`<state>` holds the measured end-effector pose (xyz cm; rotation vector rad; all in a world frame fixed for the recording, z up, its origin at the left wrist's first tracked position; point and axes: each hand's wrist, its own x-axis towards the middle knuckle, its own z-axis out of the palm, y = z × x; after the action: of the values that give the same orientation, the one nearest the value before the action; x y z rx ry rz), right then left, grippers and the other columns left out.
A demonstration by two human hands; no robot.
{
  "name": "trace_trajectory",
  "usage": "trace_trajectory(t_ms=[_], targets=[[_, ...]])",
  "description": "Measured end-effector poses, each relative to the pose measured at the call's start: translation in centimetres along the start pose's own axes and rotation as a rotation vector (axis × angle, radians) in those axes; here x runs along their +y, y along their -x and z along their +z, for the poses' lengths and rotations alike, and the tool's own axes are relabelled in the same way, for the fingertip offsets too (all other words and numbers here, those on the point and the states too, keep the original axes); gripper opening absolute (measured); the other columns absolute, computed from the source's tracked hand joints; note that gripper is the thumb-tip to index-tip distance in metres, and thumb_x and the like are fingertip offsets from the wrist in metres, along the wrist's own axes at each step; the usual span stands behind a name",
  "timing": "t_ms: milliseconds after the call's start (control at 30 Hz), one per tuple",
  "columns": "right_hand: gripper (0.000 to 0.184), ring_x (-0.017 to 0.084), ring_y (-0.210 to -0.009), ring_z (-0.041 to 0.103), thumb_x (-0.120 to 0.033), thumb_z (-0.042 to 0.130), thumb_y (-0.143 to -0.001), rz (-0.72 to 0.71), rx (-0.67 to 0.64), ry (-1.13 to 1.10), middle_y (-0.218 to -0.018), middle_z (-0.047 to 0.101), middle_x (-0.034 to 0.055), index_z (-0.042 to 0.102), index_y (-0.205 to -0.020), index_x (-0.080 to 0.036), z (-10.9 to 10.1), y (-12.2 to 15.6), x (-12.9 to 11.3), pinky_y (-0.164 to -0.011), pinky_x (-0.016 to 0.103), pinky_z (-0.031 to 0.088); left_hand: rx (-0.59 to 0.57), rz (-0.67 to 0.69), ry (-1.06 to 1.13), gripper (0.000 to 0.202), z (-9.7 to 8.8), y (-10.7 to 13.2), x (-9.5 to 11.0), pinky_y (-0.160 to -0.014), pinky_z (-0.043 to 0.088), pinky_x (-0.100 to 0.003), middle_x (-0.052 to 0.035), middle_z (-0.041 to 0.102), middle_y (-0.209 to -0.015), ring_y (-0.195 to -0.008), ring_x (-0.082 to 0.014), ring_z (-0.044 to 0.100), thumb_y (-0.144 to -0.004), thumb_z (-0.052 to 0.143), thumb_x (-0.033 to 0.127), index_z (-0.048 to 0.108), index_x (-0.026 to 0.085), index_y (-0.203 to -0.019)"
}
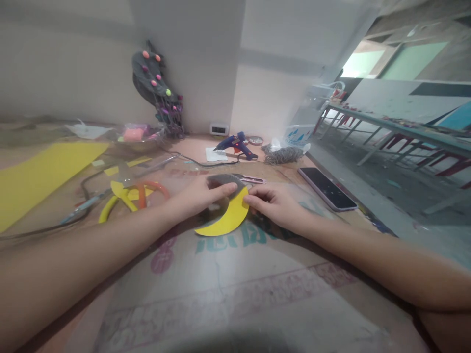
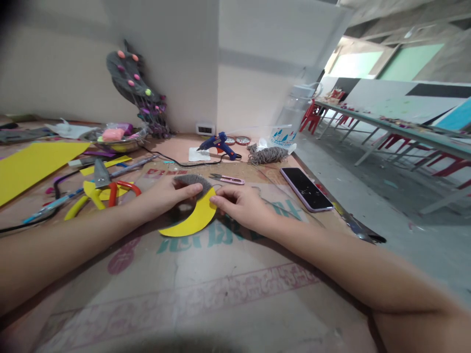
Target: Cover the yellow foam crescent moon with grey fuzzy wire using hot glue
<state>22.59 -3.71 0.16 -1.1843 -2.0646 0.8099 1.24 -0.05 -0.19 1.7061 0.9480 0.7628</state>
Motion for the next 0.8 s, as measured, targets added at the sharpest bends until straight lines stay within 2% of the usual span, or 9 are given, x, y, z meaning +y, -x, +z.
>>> trace_trajectory(t_ms=[100, 267, 333, 400, 467, 600, 700, 800], targets=[[0.023, 0.013, -0.064, 0.055, -0.038, 0.053, -0.091, -0.019, 0.026, 0.026, -0.070, 0.061, -0.0005, 0.061, -0.077, -0.022, 0.08, 0.04, 0.01, -0.061, 0.027, 0.045, -0.009, 0.000, -0.006, 0.037, 0.07, 0.08, -0.22, -0.046, 0.033, -0.022, 0.0038, 0.051, -0.057, -0.049, -0.0090, 0.043, -0.082, 0.060, 0.054, 0.062, 0.017, -0.082], [0.020, 0.009, -0.056, 0.047, -0.039, 0.058, -0.088, -0.011, 0.298, -0.068, -0.071, 0.053, -0.0035, 0.049, -0.085, -0.022, -0.10, -0.05, -0.05, -0.051, 0.023, 0.038, -0.019, -0.020, -0.024, 0.041, 0.09, -0.03, -0.45, -0.045, 0.030, -0.021, 0.0044, 0.047, -0.055, -0.047, -0.0083, 0.041, -0.083, 0.059, 0.057, 0.059, 0.016, -0.079], [0.018, 0.008, -0.055, 0.048, -0.035, 0.059, -0.088, -0.004, 0.287, -0.134, -0.085, 0.059, -0.0009, 0.051, -0.098, -0.022, -0.16, -0.12, 0.07, -0.049, 0.023, 0.038, -0.020, -0.026, -0.039, 0.042, 0.09, -0.09, -0.54, -0.045, 0.031, -0.021, 0.0039, 0.049, -0.056, -0.048, -0.0084, 0.042, -0.083, 0.059, 0.057, 0.059, 0.016, -0.077], [0.025, 0.007, -0.057, 0.049, -0.032, 0.058, -0.089, -0.022, 0.225, -0.177, -0.104, 0.062, 0.0029, 0.051, -0.111, -0.023, -0.13, -0.17, 0.27, -0.049, 0.023, 0.039, -0.021, -0.014, -0.055, 0.041, 0.09, -0.12, -0.59, -0.047, 0.033, -0.021, 0.0035, 0.050, -0.058, -0.050, -0.0090, 0.044, -0.082, 0.059, 0.057, 0.060, 0.016, -0.077], [0.031, 0.007, -0.058, 0.051, -0.029, 0.057, -0.089, -0.043, 0.153, -0.206, -0.113, 0.062, 0.0041, 0.050, -0.119, -0.024, -0.01, -0.16, 0.48, -0.051, 0.023, 0.041, -0.022, 0.019, -0.075, 0.039, 0.11, -0.10, -0.59, -0.049, 0.035, -0.021, 0.0025, 0.054, -0.061, -0.053, -0.0099, 0.047, -0.082, 0.060, 0.055, 0.064, 0.016, -0.083], [0.029, 0.010, -0.064, 0.055, -0.030, 0.055, -0.091, -0.042, 0.064, -0.147, -0.094, 0.064, 0.0013, 0.054, -0.119, -0.024, 0.21, -0.05, 0.77, -0.057, 0.025, 0.047, -0.024, 0.062, -0.089, 0.038, 0.17, -0.08, -0.50, -0.051, 0.037, -0.021, -0.0001, 0.061, -0.069, -0.056, -0.0108, 0.050, -0.083, 0.059, 0.051, 0.068, 0.017, -0.095], [0.022, 0.012, -0.066, 0.056, -0.034, 0.055, -0.090, -0.038, 0.086, -0.050, -0.078, 0.061, -0.0009, 0.059, -0.109, -0.023, 0.13, -0.11, 0.79, -0.059, 0.025, 0.047, -0.043, 0.055, -0.081, 0.037, 0.17, -0.10, -0.43, -0.049, 0.036, -0.020, -0.0006, 0.062, -0.070, -0.056, -0.0107, 0.049, -0.084, 0.059, 0.050, 0.069, 0.017, -0.098], [0.014, 0.014, -0.072, 0.059, -0.032, 0.057, -0.088, -0.049, 0.143, 0.013, -0.080, 0.063, 0.0002, 0.062, -0.097, -0.022, -0.06, -0.31, 0.67, -0.064, 0.027, 0.048, -0.039, 0.046, -0.074, 0.036, 0.22, -0.15, -0.44, -0.050, 0.038, -0.020, -0.0021, 0.063, -0.073, -0.061, -0.0118, 0.052, -0.083, 0.060, 0.049, 0.069, 0.017, -0.097]])
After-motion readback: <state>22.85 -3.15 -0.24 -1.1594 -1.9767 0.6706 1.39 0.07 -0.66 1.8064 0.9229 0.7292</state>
